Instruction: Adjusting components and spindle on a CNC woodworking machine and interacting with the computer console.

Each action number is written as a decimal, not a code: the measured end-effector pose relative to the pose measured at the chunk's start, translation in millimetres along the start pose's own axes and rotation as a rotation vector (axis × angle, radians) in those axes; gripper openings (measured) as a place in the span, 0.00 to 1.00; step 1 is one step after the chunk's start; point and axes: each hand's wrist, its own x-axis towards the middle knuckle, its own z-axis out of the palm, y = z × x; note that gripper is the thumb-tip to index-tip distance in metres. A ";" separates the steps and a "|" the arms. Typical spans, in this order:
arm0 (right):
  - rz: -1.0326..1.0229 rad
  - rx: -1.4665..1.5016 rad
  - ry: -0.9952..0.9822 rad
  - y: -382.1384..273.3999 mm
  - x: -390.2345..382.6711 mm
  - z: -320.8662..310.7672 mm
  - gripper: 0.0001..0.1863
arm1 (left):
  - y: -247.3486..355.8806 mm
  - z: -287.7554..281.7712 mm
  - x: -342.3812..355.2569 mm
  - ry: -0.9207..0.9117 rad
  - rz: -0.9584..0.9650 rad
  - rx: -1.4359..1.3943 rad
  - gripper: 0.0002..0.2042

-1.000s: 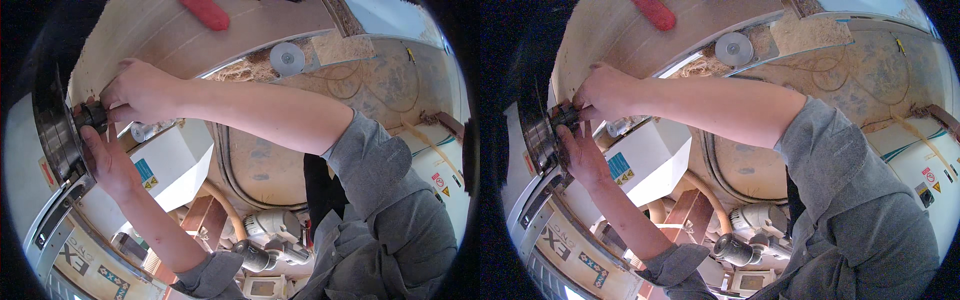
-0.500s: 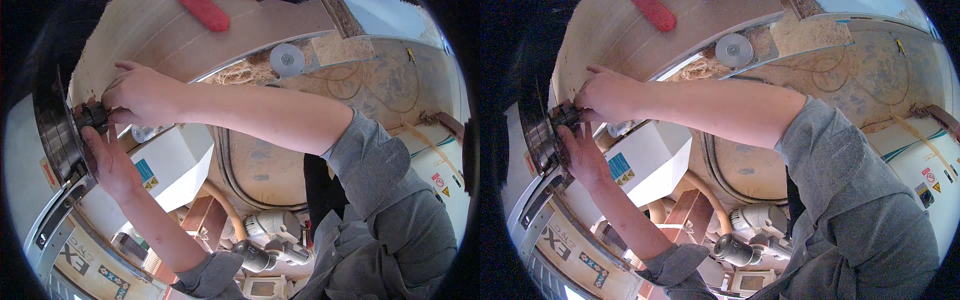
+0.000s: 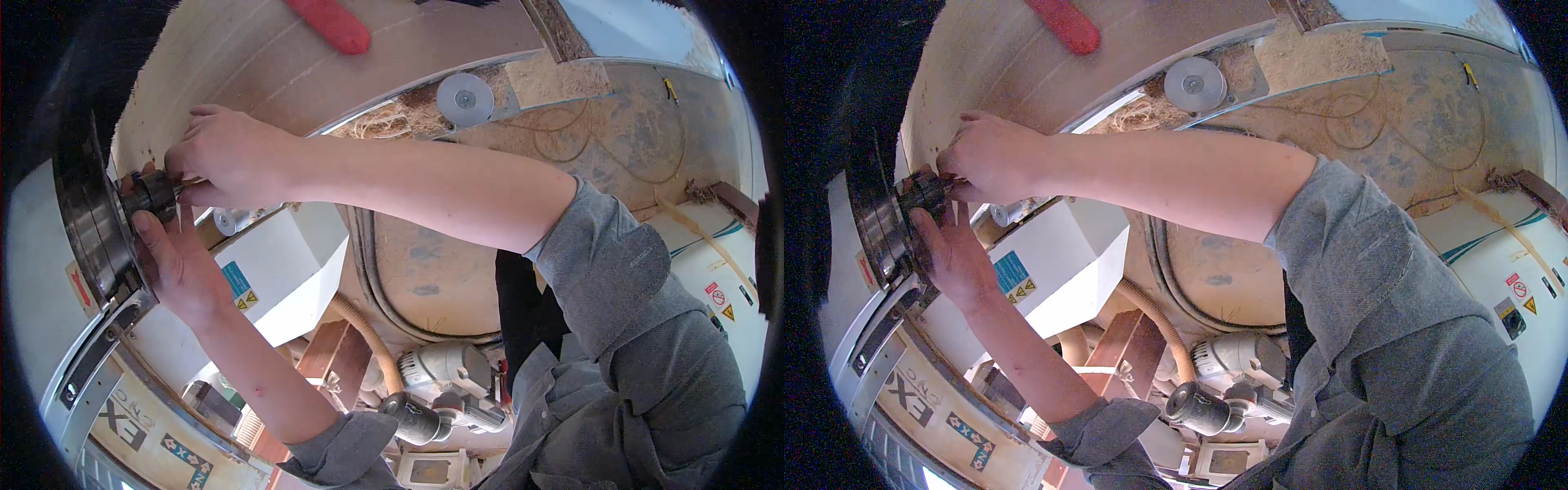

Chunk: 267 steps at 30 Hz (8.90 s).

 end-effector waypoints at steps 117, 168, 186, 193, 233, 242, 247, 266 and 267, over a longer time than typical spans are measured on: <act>-0.091 -0.187 -0.285 -7.7 26.9 -33.2 0.24 | -5.2 17.3 -9.8 0.250 0.160 0.220 0.17; -0.130 -0.526 -0.441 -36.3 -78.2 -48.1 0.23 | -123.5 205.4 -572.9 -0.031 -0.942 0.338 0.33; 0.085 -0.783 -1.474 402.4 -604.8 7.0 0.15 | -249.9 275.7 -586.0 0.330 -0.973 0.445 0.27; -0.043 -0.854 -1.667 434.1 -696.5 46.4 0.16 | -262.6 267.0 -604.9 0.282 -1.002 0.634 0.30; 1.145 1.106 -0.653 -117.6 -163.9 -128.6 0.06 | 10.7 158.8 -285.3 0.797 -0.324 -0.115 0.09; 1.136 1.056 -0.626 -121.7 -143.7 -140.3 0.06 | 26.1 164.5 -268.4 0.765 -0.351 -0.142 0.10; 1.148 1.053 -0.626 -123.7 -142.1 -138.9 0.06 | 25.8 164.4 -269.4 0.756 -0.346 -0.154 0.10; 1.099 0.873 -0.629 -131.5 -143.8 -138.1 0.11 | 27.3 166.5 -270.5 0.706 -0.400 -0.074 0.16; 1.099 0.874 -0.629 -131.7 -143.2 -138.6 0.11 | 27.4 166.4 -271.5 0.706 -0.400 -0.073 0.16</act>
